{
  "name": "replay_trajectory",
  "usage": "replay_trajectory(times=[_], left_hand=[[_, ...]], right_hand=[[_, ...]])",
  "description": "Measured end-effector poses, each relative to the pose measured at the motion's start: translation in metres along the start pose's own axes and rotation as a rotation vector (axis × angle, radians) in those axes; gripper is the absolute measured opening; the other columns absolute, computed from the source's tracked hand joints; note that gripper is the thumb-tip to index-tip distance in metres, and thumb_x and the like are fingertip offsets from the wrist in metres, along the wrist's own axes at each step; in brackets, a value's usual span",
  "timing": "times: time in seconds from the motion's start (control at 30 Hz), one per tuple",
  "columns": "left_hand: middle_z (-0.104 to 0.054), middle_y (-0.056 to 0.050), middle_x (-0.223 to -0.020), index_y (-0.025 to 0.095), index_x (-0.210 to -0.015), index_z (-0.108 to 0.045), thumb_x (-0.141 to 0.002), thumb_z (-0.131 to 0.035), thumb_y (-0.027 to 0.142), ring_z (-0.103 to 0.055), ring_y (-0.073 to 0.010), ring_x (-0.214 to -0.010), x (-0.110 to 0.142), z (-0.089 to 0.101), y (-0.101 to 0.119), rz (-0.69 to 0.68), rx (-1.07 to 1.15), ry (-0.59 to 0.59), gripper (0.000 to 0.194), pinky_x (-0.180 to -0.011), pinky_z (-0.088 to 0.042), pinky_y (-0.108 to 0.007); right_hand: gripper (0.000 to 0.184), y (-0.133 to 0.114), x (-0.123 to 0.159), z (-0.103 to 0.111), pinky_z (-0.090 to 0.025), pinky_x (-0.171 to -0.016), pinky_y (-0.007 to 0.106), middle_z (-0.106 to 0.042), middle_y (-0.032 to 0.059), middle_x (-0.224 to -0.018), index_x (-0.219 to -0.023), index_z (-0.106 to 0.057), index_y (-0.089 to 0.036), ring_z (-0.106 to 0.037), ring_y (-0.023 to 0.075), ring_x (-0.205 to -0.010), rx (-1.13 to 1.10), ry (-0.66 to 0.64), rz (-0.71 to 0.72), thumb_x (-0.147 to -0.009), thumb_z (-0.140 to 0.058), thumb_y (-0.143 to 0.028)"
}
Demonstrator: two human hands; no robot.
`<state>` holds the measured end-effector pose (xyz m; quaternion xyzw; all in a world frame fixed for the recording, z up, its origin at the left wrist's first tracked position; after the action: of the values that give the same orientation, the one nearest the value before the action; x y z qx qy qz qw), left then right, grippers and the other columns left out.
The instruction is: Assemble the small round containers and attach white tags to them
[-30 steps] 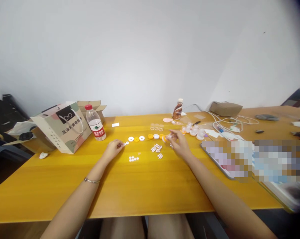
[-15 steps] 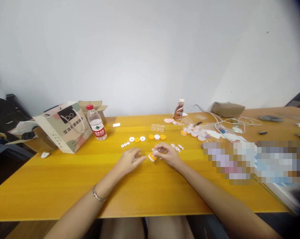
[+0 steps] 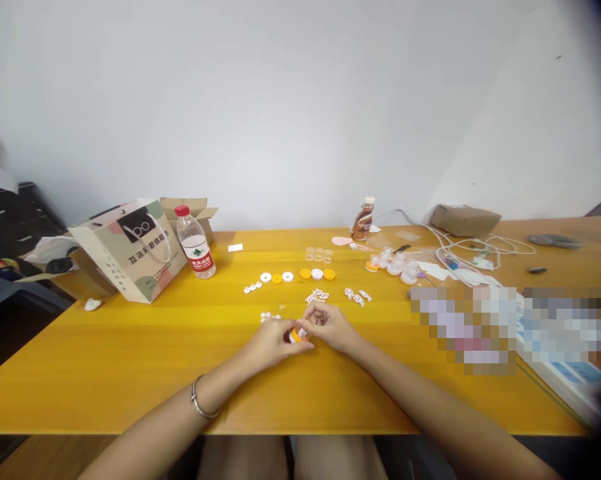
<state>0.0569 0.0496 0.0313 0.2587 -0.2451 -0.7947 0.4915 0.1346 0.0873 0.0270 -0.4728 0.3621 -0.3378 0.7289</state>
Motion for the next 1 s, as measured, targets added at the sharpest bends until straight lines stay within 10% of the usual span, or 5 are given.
replay_trajectory(times=[0.37, 0.63, 1.0], left_hand=[[-0.057, -0.001, -0.058, 0.011, -0.075, -0.059, -0.073, -0.053, 0.051, -0.042, -0.0066, -0.046, 0.000, -0.015, -0.008, 0.075, 0.326, -0.216, 0.041, -0.044, -0.029, -0.017], [-0.053, 0.001, -0.053, 0.014, -0.065, -0.058, -0.067, -0.061, 0.040, -0.042, -0.0090, -0.050, 0.000, 0.009, 0.001, -0.012, -0.102, 0.182, 0.027, -0.049, -0.031, -0.020], [-0.059, -0.001, -0.058, 0.009, -0.074, -0.064, -0.063, -0.066, 0.043, -0.050, -0.0077, -0.047, 0.011, -0.032, 0.008, 0.084, 0.549, -0.417, 0.035, -0.045, -0.036, -0.017]], right_hand=[[0.028, -0.014, 0.004, -0.002, -0.031, -0.043, 0.021, -0.051, -0.0038, -0.052, -0.071, -0.053, -0.019, -0.041, 0.0083, -0.044, 0.085, 0.000, 0.057, -0.076, -0.051, -0.046], [0.032, -0.010, 0.007, 0.000, -0.025, -0.045, 0.021, -0.045, -0.0042, -0.048, -0.059, -0.044, -0.019, -0.038, 0.0090, -0.045, 0.474, 0.093, 0.074, -0.078, -0.047, -0.044], [0.029, -0.037, 0.022, -0.022, -0.027, -0.049, 0.025, -0.037, -0.0029, -0.043, -0.045, -0.040, -0.020, -0.034, 0.0095, -0.044, 0.499, -0.028, 0.390, -0.071, -0.046, -0.029]])
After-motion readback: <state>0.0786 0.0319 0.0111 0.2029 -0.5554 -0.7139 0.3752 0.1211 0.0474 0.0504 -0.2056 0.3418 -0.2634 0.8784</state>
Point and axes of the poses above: each hand's wrist, its own x-axis away from the middle knuckle, its own z-axis out of the back of the hand, y = z × x, the point moved 10 cm from there along -x, towards the middle knuckle
